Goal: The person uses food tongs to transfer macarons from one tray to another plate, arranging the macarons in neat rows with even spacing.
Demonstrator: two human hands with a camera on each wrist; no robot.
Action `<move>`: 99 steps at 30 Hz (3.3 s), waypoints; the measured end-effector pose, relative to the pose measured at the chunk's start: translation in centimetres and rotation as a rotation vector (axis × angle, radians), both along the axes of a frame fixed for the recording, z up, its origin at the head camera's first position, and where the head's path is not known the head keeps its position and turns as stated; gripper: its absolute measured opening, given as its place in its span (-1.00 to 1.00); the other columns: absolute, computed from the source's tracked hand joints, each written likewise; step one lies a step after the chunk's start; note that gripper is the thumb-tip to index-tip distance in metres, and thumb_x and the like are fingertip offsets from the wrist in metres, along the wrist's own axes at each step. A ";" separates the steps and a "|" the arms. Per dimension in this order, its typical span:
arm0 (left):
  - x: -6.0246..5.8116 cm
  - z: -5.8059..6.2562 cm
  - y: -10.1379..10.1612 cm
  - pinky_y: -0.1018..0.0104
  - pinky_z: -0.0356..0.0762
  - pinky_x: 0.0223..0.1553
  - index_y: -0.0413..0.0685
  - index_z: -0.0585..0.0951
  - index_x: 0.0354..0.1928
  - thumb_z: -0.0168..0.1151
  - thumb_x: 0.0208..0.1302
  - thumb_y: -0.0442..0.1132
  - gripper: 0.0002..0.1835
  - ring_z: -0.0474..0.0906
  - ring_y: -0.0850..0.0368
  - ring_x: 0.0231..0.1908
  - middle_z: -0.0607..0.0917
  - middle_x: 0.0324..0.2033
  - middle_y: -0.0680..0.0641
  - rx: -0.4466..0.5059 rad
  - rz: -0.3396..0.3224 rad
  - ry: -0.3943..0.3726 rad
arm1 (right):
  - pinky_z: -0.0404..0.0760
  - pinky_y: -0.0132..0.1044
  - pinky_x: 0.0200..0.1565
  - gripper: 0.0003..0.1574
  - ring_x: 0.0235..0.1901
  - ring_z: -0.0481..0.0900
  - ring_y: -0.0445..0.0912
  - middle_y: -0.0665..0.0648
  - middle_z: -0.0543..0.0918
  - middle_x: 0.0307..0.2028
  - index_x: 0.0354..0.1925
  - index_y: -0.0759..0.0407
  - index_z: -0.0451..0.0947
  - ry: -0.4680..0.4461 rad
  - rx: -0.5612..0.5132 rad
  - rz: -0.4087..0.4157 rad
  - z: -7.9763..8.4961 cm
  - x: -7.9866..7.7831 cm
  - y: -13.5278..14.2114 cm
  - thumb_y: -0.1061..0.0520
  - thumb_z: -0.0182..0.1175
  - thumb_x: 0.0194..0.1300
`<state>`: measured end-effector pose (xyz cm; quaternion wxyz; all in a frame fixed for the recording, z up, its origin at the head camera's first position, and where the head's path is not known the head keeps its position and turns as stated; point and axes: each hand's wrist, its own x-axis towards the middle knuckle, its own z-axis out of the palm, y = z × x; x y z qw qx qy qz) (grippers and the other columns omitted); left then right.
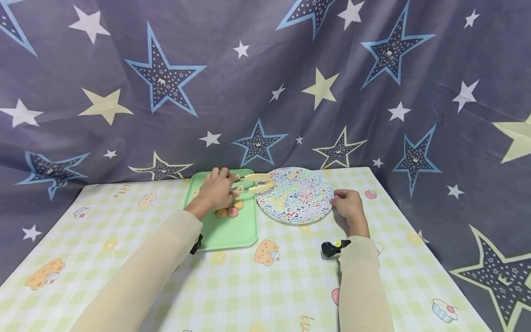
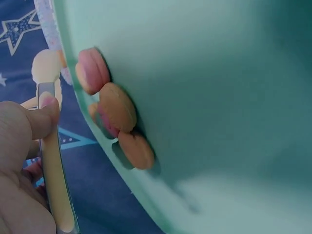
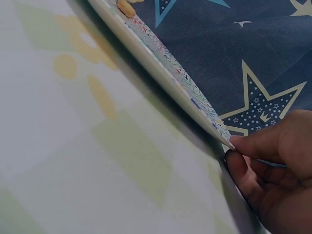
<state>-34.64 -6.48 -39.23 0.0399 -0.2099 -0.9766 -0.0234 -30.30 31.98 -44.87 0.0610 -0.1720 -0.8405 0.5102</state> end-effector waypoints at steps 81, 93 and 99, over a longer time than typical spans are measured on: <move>1.4 -0.6 -17.3 -0.12 0.15 0.03 -0.31 0.43 0.43 0.36 0.37 -0.06 -0.29 0.22 -0.18 0.04 0.46 0.18 -0.28 0.141 -0.055 -0.081 | 0.60 -0.39 -0.27 -0.53 -0.25 0.61 -0.12 0.32 0.62 0.02 0.27 0.44 0.51 -0.012 -0.011 0.013 0.1 -0.2 0.3 0.33 0.14 0.43; 1.1 -1.5 -17.3 -0.08 0.16 -0.06 -0.37 0.43 0.40 0.35 0.36 -0.08 -0.29 0.24 -0.18 -0.01 0.47 0.12 -0.27 0.194 -0.064 -0.088 | 0.58 -0.40 -0.27 -0.52 -0.20 0.62 -0.07 0.32 0.61 0.03 0.27 0.43 0.51 -0.016 -0.001 0.008 0.1 -0.1 0.2 0.33 0.13 0.43; 1.0 -1.6 -17.2 -0.10 0.17 -0.02 -0.33 0.42 0.43 0.30 0.41 -0.06 -0.31 0.24 -0.19 0.03 0.47 0.15 -0.25 0.176 -0.052 -0.094 | 0.58 -0.41 -0.27 -0.51 -0.19 0.62 -0.07 0.33 0.61 0.04 0.28 0.43 0.50 -0.012 -0.001 0.020 0.2 -0.1 0.3 0.32 0.14 0.42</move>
